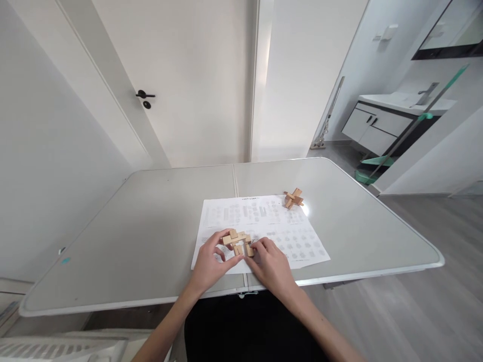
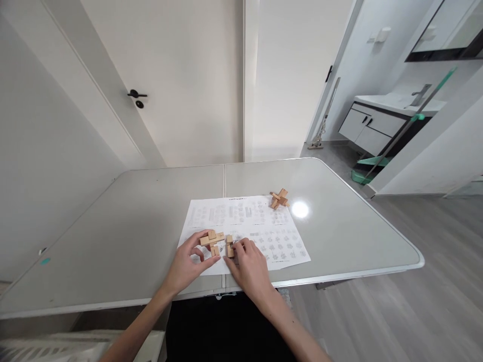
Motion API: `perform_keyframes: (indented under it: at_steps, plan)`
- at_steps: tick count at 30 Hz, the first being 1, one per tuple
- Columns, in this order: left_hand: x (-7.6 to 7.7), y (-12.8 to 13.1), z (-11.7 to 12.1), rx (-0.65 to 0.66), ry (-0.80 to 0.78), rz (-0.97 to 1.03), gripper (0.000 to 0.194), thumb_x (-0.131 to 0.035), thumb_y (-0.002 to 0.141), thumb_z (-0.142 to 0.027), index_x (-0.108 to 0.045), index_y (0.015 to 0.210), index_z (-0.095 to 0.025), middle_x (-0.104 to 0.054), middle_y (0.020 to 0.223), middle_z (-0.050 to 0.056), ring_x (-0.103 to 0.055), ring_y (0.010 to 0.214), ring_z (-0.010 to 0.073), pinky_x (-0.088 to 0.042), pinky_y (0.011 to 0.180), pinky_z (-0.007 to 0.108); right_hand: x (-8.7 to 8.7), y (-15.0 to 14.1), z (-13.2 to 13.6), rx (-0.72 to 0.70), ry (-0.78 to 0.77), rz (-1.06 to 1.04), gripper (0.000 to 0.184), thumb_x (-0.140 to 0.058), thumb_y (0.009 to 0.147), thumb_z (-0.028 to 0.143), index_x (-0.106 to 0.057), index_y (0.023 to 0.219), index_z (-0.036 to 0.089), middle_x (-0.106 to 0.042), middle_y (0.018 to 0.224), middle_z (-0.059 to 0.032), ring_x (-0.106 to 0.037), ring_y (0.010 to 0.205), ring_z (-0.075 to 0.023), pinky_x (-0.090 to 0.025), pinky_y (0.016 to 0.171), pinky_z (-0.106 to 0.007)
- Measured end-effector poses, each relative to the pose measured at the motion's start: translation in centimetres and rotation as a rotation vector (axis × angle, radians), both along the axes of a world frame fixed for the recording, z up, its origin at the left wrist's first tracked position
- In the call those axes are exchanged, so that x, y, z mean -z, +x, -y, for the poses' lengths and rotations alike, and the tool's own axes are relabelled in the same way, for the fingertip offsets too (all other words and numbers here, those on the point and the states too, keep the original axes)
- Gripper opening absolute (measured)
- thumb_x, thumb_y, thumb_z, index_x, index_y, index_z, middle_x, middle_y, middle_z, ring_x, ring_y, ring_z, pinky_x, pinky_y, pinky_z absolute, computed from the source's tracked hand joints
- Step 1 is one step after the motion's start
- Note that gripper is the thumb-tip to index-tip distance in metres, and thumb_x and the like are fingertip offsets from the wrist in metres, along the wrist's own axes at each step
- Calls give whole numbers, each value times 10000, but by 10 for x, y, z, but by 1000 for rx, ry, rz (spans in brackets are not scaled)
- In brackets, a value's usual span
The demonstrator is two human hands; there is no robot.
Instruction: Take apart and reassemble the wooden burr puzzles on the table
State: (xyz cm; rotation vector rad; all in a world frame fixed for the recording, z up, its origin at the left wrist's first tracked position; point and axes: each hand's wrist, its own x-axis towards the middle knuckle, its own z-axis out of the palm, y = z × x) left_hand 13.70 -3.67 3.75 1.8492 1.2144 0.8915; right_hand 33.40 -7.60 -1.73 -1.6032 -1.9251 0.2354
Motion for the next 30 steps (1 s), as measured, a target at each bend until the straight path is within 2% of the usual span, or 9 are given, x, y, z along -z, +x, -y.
perform_keyframes:
  at_steps: [3, 8, 12, 19, 30]
  plan:
    - [1, -2, -1, 8, 88, -52, 557, -800, 820, -352, -583, 1330, -296, -646, 1317, 62, -675, 919, 188, -595, 663, 280, -10, 4, 0, -48, -27, 5, 117, -632, 964, 252, -631, 1073, 208, -694, 961, -64, -687, 851, -234, -515, 655, -303]
    - [-8, -5, 2, 67, 225, -195, 566, -797, 836, -370, -558, 1347, -327, -650, 1256, 21, -643, 803, 137, -584, 686, 274, -41, 19, 10, -209, -46, 19, 259, -522, 1034, 207, -570, 1287, 226, -723, 1037, -81, -711, 858, -239, -534, 683, -326]
    - [-23, -2, 4, 165, 299, -295, 563, -792, 846, -366, -549, 1351, -306, -662, 1130, 10, -609, 763, 139, -554, 690, 275, -58, 24, 16, -250, 37, 39, 179, -465, 1065, 213, -563, 1215, 204, -721, 1020, -97, -706, 834, -249, -519, 631, -331]
    - [-44, 2, 4, 305, 271, -336, 559, -792, 851, -342, -555, 1356, -303, -653, 1078, 6, -590, 787, 147, -526, 731, 273, -64, 24, 19, -277, 68, -74, 190, -445, 1078, 219, -541, 1240, 198, -708, 1009, -94, -696, 816, -227, -545, 651, -325]
    - [-47, 5, 2, 362, 209, -330, 546, -773, 873, -343, -545, 1369, -321, -703, 1092, -5, -629, 781, 151, -537, 742, 276, -72, 25, 24, -280, 0, -232, 202, -484, 1066, 212, -563, 1249, 244, -698, 1014, -55, -688, 820, -202, -563, 711, -318]
